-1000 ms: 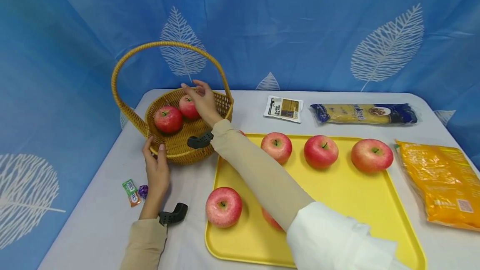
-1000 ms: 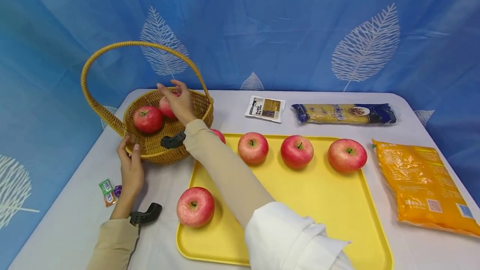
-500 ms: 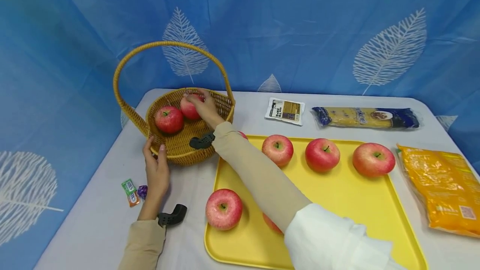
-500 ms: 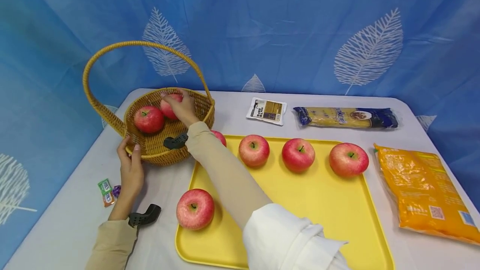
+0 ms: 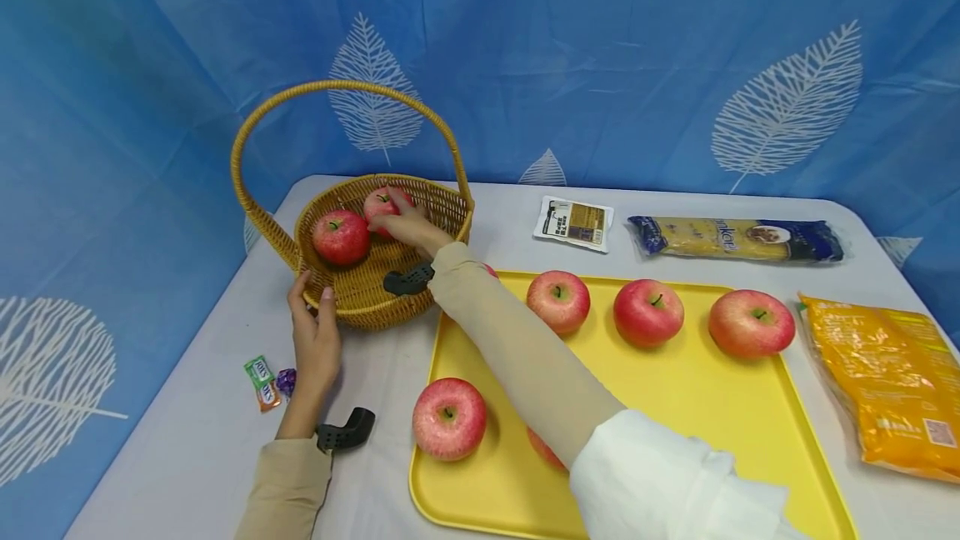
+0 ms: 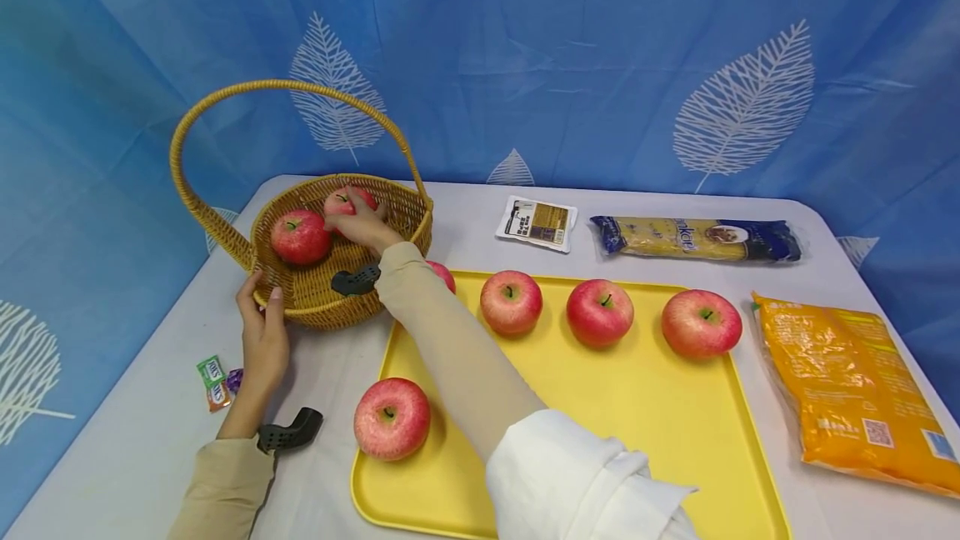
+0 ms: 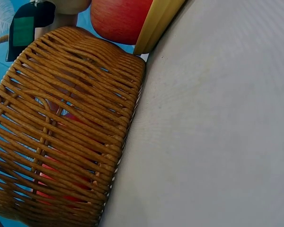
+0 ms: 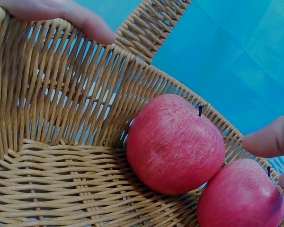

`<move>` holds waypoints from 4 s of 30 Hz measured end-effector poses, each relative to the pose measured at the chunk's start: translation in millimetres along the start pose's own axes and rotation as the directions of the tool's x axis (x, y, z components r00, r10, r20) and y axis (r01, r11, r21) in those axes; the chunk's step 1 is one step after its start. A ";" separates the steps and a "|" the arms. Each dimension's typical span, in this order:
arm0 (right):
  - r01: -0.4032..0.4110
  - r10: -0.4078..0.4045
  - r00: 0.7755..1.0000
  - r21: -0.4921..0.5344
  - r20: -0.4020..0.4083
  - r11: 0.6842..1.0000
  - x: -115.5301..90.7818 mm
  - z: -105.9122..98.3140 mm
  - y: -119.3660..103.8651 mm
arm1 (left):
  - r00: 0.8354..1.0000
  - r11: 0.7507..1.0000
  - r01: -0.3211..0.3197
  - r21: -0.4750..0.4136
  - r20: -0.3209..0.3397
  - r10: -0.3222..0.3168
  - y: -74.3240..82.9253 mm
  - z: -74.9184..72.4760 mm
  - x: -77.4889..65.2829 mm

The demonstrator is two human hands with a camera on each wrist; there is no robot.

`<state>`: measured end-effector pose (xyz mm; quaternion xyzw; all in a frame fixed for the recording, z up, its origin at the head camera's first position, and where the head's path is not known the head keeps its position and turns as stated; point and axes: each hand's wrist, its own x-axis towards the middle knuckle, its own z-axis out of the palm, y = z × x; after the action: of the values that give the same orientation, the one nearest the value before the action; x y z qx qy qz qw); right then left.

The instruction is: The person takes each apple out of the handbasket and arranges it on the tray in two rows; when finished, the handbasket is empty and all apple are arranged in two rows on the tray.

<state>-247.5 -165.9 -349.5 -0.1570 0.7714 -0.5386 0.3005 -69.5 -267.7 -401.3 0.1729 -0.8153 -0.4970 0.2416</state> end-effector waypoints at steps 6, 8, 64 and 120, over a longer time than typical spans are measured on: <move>0.011 -0.011 0.999 0.002 0.030 1.000 -0.5 -0.2 0.7 | 1.000 1.000 -0.002 -0.005 0.004 0.002 -1.5 0.4 0.6; 0.024 -0.025 1.000 0.017 0.014 1.000 -0.5 0.7 1.6 | 1.000 1.000 0.004 -0.003 0.004 -0.004 -1.9 0.4 0.7; 0.023 -0.174 0.914 -0.378 -0.368 0.925 -11.5 6.4 3.0 | 1.000 0.999 0.011 -0.034 0.002 -0.011 32.1 -2.4 -11.3; 0.324 -0.359 0.921 -0.213 -0.150 0.922 -95.2 -34.4 -21.7 | 1.000 1.000 0.019 -0.025 -0.018 -0.019 -1.2 -0.4 1.8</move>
<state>-197.7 -94.8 -293.1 -0.2656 0.8030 -0.5215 0.1123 -70.7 -269.4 -401.8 0.1822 -0.8051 -0.5077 0.2466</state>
